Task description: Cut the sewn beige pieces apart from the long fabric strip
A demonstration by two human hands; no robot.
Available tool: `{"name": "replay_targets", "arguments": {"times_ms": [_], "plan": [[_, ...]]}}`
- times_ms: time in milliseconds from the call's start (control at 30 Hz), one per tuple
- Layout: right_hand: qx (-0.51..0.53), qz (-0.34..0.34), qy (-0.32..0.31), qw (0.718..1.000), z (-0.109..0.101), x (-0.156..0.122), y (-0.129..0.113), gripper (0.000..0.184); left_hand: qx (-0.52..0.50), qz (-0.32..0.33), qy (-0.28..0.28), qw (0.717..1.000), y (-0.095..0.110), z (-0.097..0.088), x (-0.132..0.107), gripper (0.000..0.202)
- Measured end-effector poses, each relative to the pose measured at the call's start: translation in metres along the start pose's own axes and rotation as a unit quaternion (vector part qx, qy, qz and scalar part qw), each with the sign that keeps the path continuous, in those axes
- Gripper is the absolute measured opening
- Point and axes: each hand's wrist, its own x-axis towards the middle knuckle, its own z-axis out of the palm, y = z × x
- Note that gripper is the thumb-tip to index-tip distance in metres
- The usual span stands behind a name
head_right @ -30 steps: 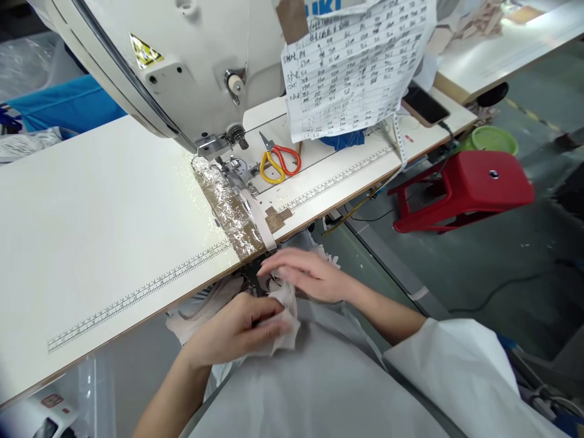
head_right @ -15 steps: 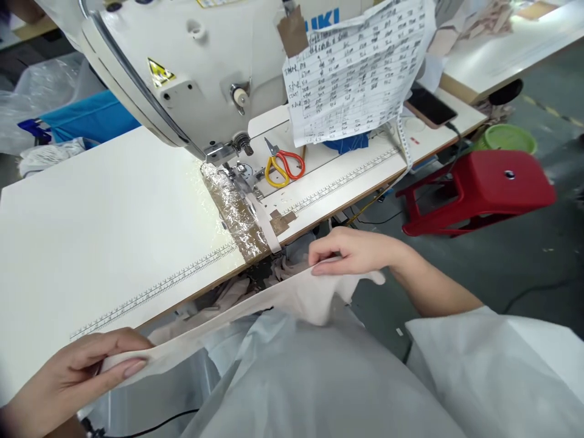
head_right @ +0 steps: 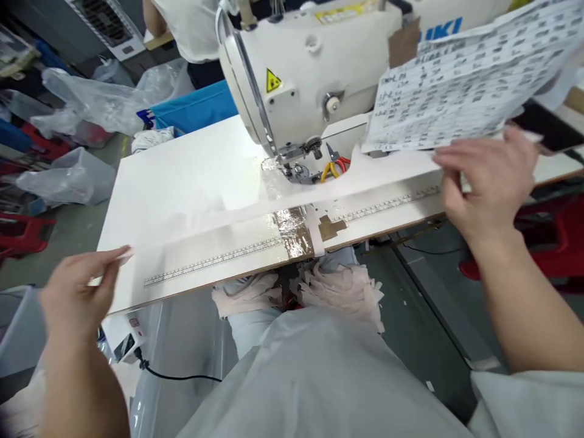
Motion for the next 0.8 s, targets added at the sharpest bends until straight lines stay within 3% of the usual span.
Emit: {"name": "replay_targets", "arguments": {"times_ms": [100, 167, 233, 367, 500, 700, 800], "plan": [[0.048, -0.089, -0.037, 0.994, 0.025, -0.025, 0.002, 0.042, 0.010, 0.048, -0.035, 0.998, -0.006, 0.033, -0.030, 0.033], [0.068, -0.093, -0.058, 0.992, 0.035, -0.042, -0.002, 0.038, 0.033, 0.014, -0.070, 0.997, -0.005, 0.050, -0.052, 0.038], [0.078, -0.071, -0.047, 0.993, 0.039, -0.054, -0.012, 0.036, 0.045, -0.036, -0.058, 0.997, 0.004, 0.060, -0.069, 0.042], [0.115, -0.084, 0.009, 0.990, 0.039, -0.061, -0.043, 0.031, 0.019, -0.095, 0.008, 0.995, 0.043, 0.070, -0.083, 0.047], [0.127, -0.134, -0.003, 0.983, 0.039, -0.064, -0.065, 0.033, 0.014, -0.153, -0.012, 0.988, 0.078, 0.082, -0.086, 0.051], [0.116, -0.149, 0.036, 0.981, 0.045, -0.076, -0.058, 0.046, 0.011, -0.178, -0.007, 0.984, 0.080, 0.091, -0.099, 0.047], [0.093, -0.123, 0.013, 0.988, 0.050, -0.084, -0.049, 0.050, 0.005, -0.182, -0.012, 0.983, 0.077, 0.091, -0.103, 0.048]]}}
